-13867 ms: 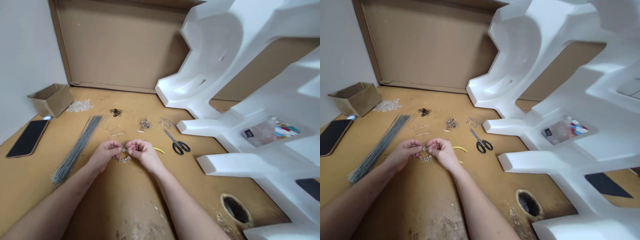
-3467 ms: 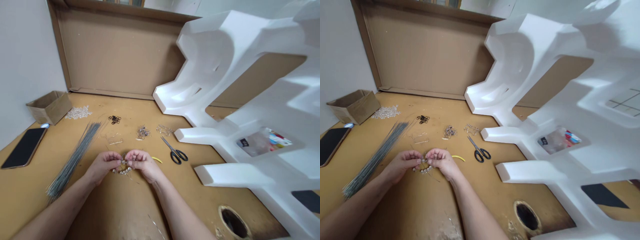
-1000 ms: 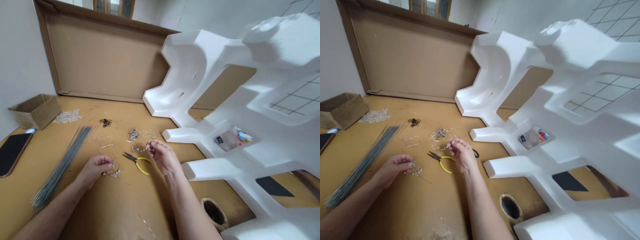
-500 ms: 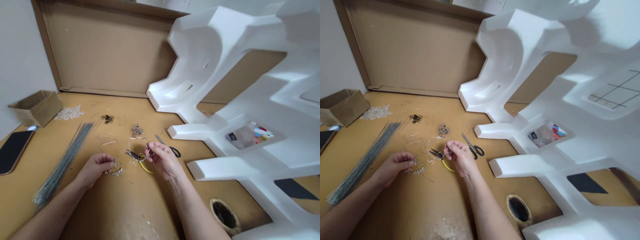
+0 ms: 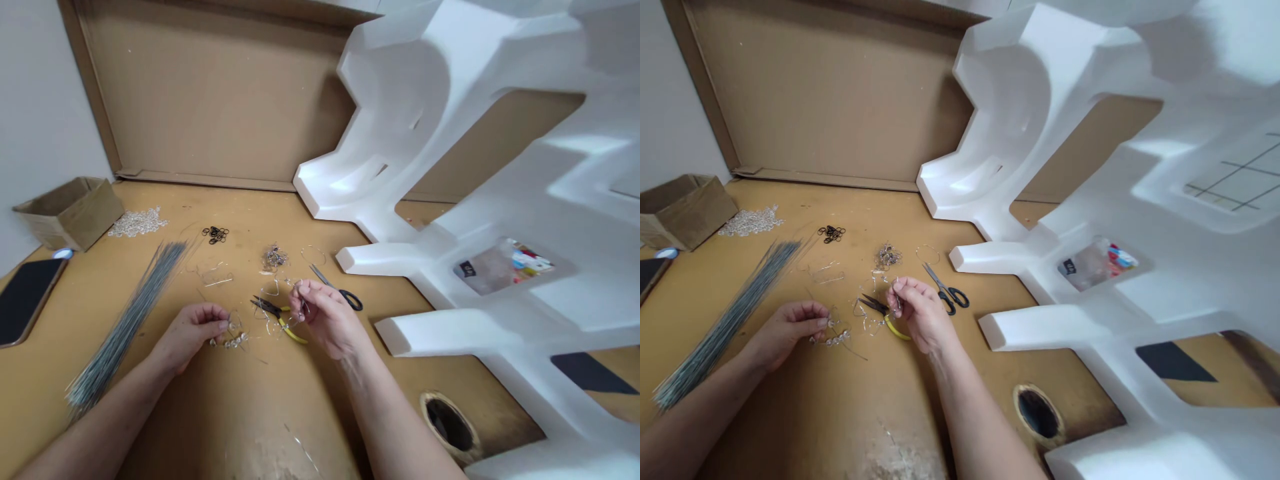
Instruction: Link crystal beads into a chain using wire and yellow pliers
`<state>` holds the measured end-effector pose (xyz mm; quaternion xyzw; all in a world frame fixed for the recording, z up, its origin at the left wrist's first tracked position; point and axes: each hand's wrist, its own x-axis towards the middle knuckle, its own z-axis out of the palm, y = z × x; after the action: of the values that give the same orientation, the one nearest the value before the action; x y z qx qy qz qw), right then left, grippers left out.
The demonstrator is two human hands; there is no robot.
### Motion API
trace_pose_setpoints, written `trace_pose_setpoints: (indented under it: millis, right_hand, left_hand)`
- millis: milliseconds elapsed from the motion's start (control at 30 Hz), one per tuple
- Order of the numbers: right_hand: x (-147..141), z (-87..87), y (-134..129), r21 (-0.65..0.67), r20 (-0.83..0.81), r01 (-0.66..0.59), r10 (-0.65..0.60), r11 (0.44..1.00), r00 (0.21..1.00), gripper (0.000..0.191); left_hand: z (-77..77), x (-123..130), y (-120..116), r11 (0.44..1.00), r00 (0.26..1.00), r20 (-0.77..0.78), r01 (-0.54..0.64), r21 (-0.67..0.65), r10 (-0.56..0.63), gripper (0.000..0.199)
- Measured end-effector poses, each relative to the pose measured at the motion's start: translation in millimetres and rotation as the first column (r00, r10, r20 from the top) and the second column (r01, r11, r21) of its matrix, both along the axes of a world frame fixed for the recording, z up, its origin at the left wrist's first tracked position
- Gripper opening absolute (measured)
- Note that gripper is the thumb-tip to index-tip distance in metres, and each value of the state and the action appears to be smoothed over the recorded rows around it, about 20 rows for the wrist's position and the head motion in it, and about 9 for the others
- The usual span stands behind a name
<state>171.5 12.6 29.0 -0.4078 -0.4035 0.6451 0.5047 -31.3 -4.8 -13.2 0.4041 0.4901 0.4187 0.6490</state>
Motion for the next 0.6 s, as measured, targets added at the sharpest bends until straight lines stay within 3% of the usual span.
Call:
trace_pose_setpoints:
  millis: [233, 600]
  right_hand:
    - [-1.2, 3.9, -2.4, 0.010, 0.011, 0.002, -0.002, 1.000, 1.000, 0.015]
    - [-2.1, 7.5, -6.5, 0.091, 0.160, -0.011, -0.004, 0.996, 0.987, 0.016]
  left_hand:
    - [0.6, -0.2, -0.2, 1.000, 1.000, -0.007, 0.003, 0.003, -0.003, 0.019]
    - [0.1, -0.3, -0.6, 1.000, 1.000, -0.022, 0.001, 0.000, -0.001, 0.020]
